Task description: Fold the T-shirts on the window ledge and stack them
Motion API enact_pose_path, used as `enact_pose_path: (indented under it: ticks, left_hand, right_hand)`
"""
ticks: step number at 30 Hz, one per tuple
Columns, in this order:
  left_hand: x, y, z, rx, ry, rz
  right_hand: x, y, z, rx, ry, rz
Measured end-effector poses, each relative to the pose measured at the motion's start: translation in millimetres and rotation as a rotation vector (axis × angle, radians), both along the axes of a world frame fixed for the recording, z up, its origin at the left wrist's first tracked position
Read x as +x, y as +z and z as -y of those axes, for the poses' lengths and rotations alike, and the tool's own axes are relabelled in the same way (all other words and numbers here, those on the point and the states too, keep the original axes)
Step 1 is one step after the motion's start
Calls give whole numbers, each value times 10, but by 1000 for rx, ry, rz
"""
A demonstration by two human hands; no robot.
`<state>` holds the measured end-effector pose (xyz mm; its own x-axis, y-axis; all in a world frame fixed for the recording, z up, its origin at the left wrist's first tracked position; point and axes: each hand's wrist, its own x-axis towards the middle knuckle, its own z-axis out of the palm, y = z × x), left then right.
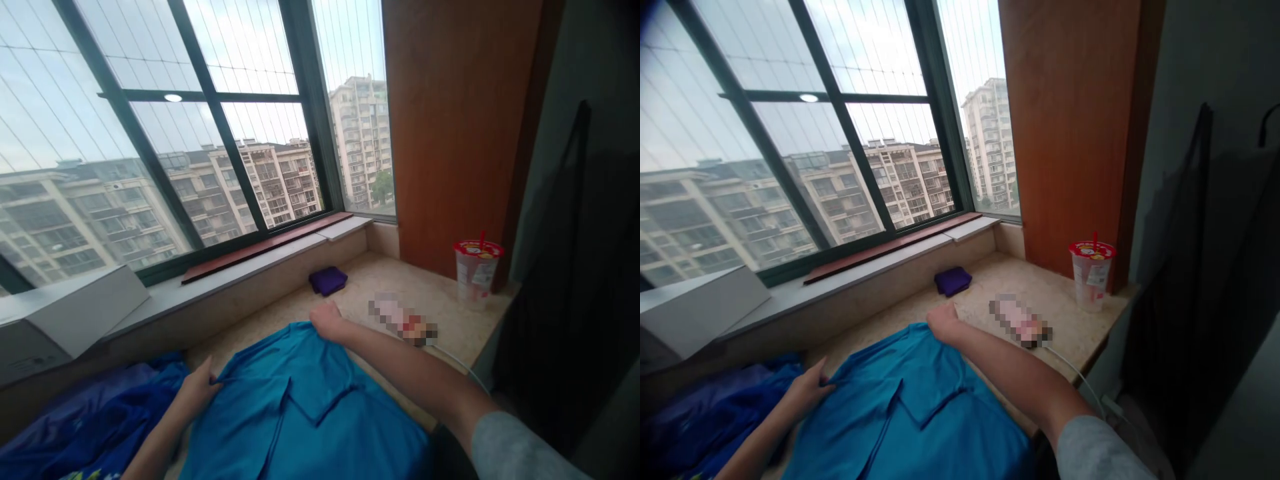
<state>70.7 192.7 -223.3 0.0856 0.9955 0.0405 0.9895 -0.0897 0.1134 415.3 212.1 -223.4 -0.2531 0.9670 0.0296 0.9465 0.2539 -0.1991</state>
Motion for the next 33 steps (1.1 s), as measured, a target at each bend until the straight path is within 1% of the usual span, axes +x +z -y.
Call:
enact_pose_path:
  ticks: [2, 3, 4, 5, 6, 8, 11, 13, 15, 17, 19, 21, 22, 24, 25, 26, 27, 28, 29, 31, 33]
  left_hand:
    - [45, 137, 88, -58, -31, -15]
    - [72, 214, 140, -51, -56, -14]
    - [99, 294, 189, -22, -81, -8]
    - [119, 377, 230, 39, -90, -2]
    - [128, 461, 259, 106, -83, 1]
    - [108, 624, 285, 194, -34, 13]
    - [14, 826, 292, 258, 22, 33]
    - [-43, 908, 321, 282, 24, 44]
    - [-81, 925, 404, 290, 12, 59]
    - [-110, 865, 570, 286, -3, 76]
    - [-141, 737, 826, 278, -9, 97]
    - [-179, 579, 1145, 245, -45, 109]
    - [-197, 503, 1308, 193, -90, 105]
    - [-227, 387, 1584, 17, -215, 107]
    - [-233, 352, 1674, -71, -271, 122]
    - [-230, 331, 1720, -126, -305, 149]
    - [-216, 321, 1716, -134, -311, 182]
    - [-190, 317, 1664, -98, -296, 205]
    - [-152, 313, 1570, -37, -265, 197]
    - [-58, 289, 1301, 65, -175, 114]
    - [31, 242, 1027, 73, -84, 20]
  right_hand:
    - [18, 35, -20, -15, 20, -25]
    - [35, 59, -46, -20, 31, -37]
    - [54, 94, -90, -22, 42, -50]
    - [73, 144, -154, -17, 52, -66]
    - [90, 214, -237, -3, 62, -86]
    - [107, 412, -437, 60, 87, -142]
    - [114, 773, -658, 208, 130, -248]
    - [145, 952, -667, 279, 169, -299]
    - [207, 1010, -552, 293, 233, -335]
    - [288, 932, -337, 246, 324, -357]
    - [379, 753, -54, 163, 432, -327]
    - [480, 531, 253, 72, 534, -227]
    - [534, 425, 398, 25, 574, -168]
    - [635, 256, 634, -85, 615, -82]
    - [674, 199, 712, -147, 634, -65]
    - [697, 163, 759, -199, 654, -67]
    - [701, 144, 772, -232, 673, -83]
    - [683, 138, 752, -231, 686, -103]
    - [641, 140, 704, -195, 677, -113]
    - [499, 141, 547, -68, 580, -70]
    - [321, 114, 368, 27, 456, 20]
